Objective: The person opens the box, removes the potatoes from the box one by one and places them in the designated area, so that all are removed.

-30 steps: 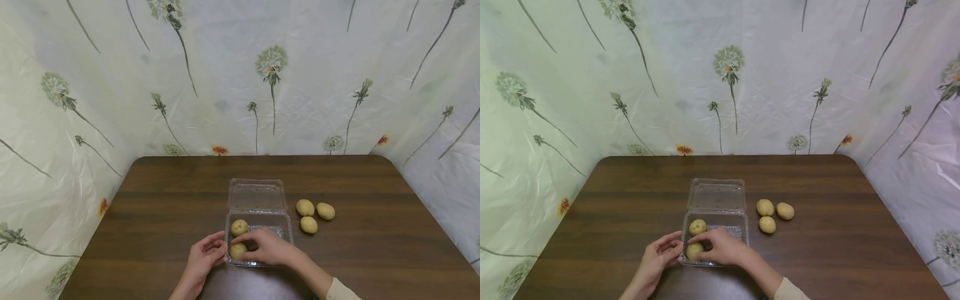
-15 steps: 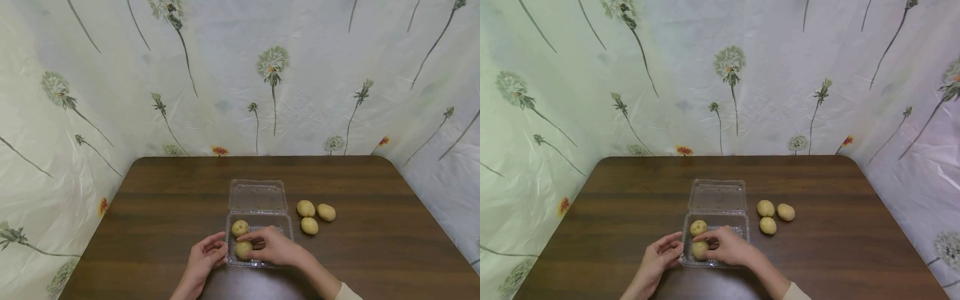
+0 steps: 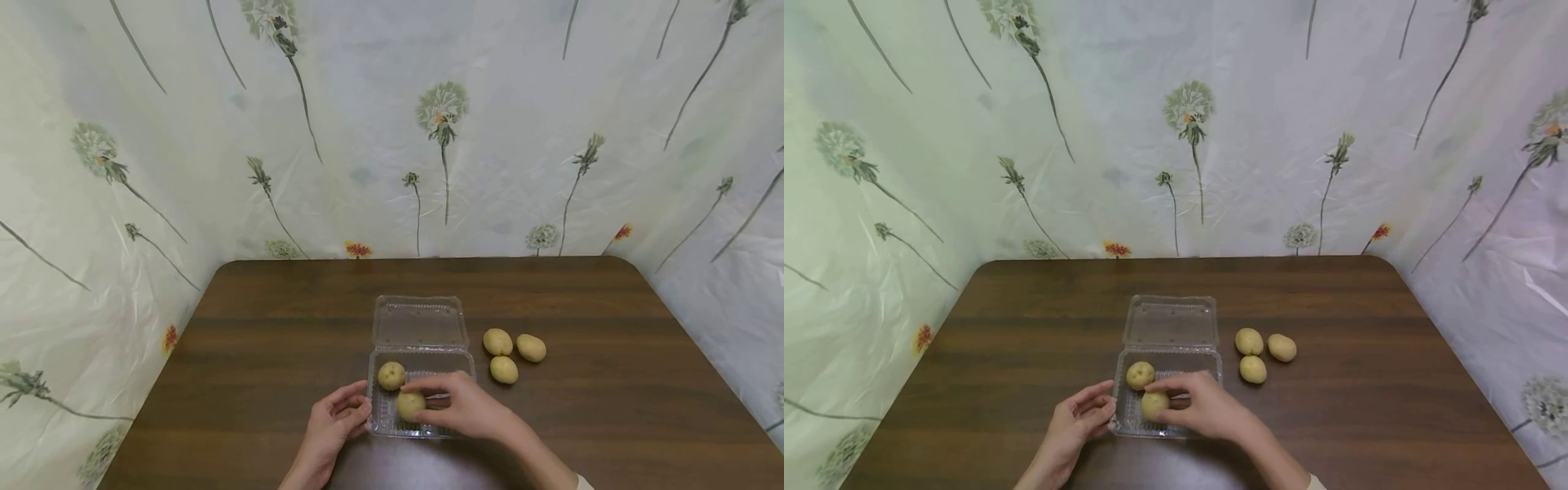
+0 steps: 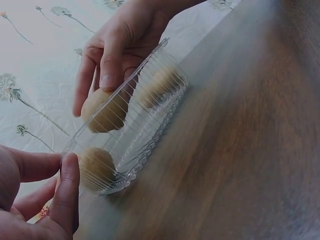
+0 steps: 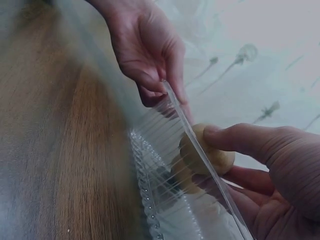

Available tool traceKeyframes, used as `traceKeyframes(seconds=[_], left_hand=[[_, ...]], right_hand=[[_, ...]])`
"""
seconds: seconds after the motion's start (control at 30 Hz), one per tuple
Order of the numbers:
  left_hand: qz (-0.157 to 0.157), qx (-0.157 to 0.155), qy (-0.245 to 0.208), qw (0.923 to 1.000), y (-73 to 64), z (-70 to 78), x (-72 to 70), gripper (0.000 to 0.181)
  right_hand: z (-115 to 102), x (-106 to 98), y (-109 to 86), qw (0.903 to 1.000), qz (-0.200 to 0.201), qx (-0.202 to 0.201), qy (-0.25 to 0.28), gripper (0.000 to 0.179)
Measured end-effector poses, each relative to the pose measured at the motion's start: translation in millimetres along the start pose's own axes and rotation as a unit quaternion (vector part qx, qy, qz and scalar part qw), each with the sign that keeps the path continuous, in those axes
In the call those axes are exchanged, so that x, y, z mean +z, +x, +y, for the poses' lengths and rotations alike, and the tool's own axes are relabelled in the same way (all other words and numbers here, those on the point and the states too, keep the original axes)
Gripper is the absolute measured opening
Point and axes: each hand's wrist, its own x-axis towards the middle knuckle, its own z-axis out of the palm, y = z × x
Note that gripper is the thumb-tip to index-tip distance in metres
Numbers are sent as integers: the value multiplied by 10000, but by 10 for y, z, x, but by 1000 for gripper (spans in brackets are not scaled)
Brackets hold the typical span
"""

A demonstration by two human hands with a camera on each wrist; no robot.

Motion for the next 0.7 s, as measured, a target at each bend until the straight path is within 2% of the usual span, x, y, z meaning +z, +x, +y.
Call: traceKeyframes(seconds=[0.37,0.7], left_hand=[[16,12,-52,10000,9,-20,-5,48],[3,29,0,10000,14,-15,-11,48]], right_hand=[[-23,-48,-124,9987,363,-329,-121,35],[-24,-80,-231,9977,532,-18,422,38]])
